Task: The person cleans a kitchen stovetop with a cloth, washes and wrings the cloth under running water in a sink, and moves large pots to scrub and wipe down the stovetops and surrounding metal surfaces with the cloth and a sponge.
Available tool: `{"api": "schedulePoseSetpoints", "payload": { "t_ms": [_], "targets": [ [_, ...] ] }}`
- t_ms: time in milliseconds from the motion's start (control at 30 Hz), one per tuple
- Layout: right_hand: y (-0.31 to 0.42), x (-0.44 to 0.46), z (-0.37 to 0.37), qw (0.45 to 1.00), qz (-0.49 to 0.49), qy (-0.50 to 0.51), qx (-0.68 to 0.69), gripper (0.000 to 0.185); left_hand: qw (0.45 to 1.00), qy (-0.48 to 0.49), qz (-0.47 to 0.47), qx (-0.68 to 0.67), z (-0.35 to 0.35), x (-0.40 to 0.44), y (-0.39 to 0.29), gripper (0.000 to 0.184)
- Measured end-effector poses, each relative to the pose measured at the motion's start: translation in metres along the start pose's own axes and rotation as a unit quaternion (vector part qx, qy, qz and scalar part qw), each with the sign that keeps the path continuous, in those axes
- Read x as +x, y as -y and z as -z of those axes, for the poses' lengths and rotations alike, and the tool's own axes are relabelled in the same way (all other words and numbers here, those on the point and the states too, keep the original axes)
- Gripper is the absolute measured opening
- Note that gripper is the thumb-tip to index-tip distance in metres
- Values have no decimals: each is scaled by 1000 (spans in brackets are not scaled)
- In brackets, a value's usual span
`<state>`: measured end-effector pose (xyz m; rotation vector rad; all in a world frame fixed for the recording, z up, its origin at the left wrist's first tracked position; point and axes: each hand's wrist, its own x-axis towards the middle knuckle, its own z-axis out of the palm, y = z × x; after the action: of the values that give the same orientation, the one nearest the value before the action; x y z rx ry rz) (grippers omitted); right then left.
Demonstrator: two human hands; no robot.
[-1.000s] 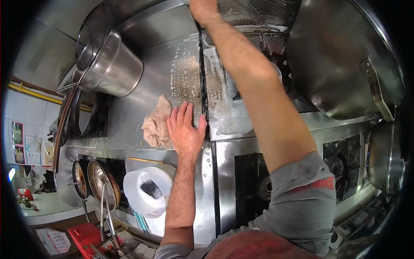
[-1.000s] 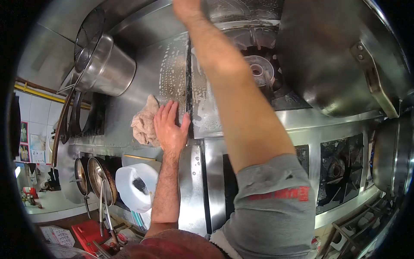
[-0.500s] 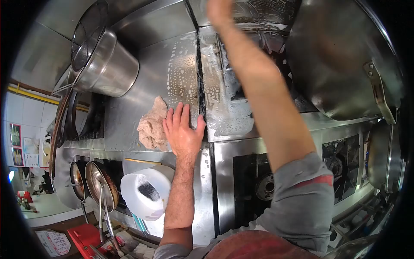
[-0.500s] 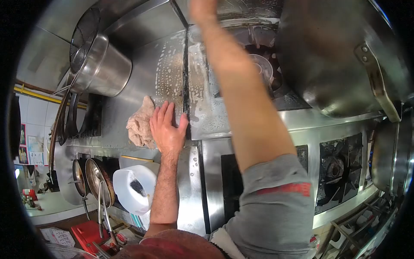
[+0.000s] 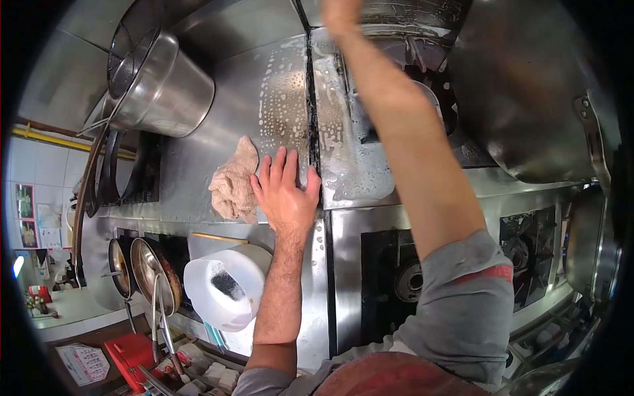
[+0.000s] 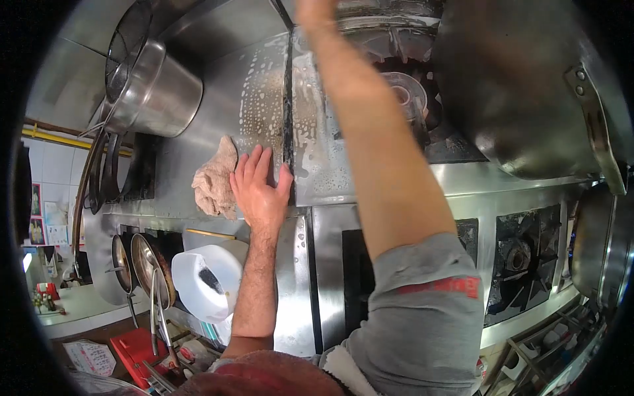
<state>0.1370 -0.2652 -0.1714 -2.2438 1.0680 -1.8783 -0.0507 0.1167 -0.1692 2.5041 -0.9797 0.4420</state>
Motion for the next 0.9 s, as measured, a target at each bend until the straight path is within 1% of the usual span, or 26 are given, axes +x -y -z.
{"api": "schedulePoseSetpoints", "payload": {
  "t_ms": [33, 67, 100, 133, 167, 200, 233, 267, 300, 333, 367, 400, 467, 500, 533, 567, 667, 700, 733, 767, 800, 833, 867, 900],
  "targets": [
    [41, 1, 37, 987, 29, 152, 38, 35, 1000, -1, 0, 2, 1, 0, 2, 42],
    [66, 8, 77, 950, 59, 298, 71, 33, 1000, -4, 1, -5, -1, 1, 3, 42],
    [52, 7, 63, 950, 57, 299, 68, 33, 1000, -4, 3, -13, -1, 0, 3, 41],
    [25, 5, 28, 969, 101, 227, 16, 33, 1000, -4, 4, -15, -1, 1, 3, 41],
    [0, 6, 9, 977, 144, 153, -35, 32, 1000, -7, 6, -20, -1, 2, 4, 41],
    [-41, 6, 16, 990, 131, 34, 25, 32, 1000, -7, 10, -24, -2, 1, 6, 40],
    [-53, 20, 68, 992, -19, 79, 93, 34, 1000, -12, 9, -27, -2, 0, 6, 40],
    [-95, 32, 89, 993, -2, 115, 8, 35, 999, -7, 16, -30, -2, -2, 5, 40],
    [-134, 39, 103, 986, 15, 147, -77, 36, 1000, -9, 16, -7, -2, -2, 3, 40],
    [-145, 36, 115, 988, -123, 60, -76, 30, 1000, -13, 14, 18, -3, 0, 1, 40],
    [-154, 41, 125, 960, -105, 201, -162, 26, 1000, -11, 15, 15, -4, -1, 0, 40],
    [-151, 38, 119, 960, -104, 202, -164, 26, 1000, -13, 14, 16, -4, -1, -1, 40],
    [-111, 28, 90, 927, 13, 328, -179, 25, 999, -17, 14, 24, -2, 0, 3, 40],
    [-83, 28, 73, 892, 46, 409, -190, 27, 1000, -16, 14, 7, -2, -1, 5, 39],
    [-84, 9, 24, 893, 106, 419, -123, 25, 1000, -16, 13, -15, -3, -1, 4, 39],
    [-69, 2, 21, 893, 107, 416, -131, 25, 1000, -18, 18, -13, -3, -2, 3, 39],
    [3, -12, 27, 871, 210, 435, -83, 16, 1000, -11, 19, -22, -2, -1, 6, 39],
    [13, -24, 26, 860, 240, 446, -60, 13, 1000, -10, 19, -18, -1, -2, 7, 39],
    [-27, -13, 5, 815, 308, 478, -113, 17, 999, -14, 16, -26, -1, -1, 8, 39],
    [-54, 5, 35, 838, 171, 508, -100, 20, 999, -18, 16, -35, -2, -2, 9, 39],
    [-102, 17, 33, 874, 90, 468, -91, 27, 999, -23, 17, -33, -3, -2, 8, 38],
    [-90, 43, 103, 858, 93, 483, -148, 34, 999, -32, 12, -27, -3, -1, 7, 38],
    [-116, 52, 113, 856, 92, 474, -186, 37, 999, -38, 6, -23, -4, -3, 6, 37],
    [-115, 48, 112, 854, 93, 475, -188, 37, 999, -36, 7, -25, -4, -4, 5, 37]
  ]
}}
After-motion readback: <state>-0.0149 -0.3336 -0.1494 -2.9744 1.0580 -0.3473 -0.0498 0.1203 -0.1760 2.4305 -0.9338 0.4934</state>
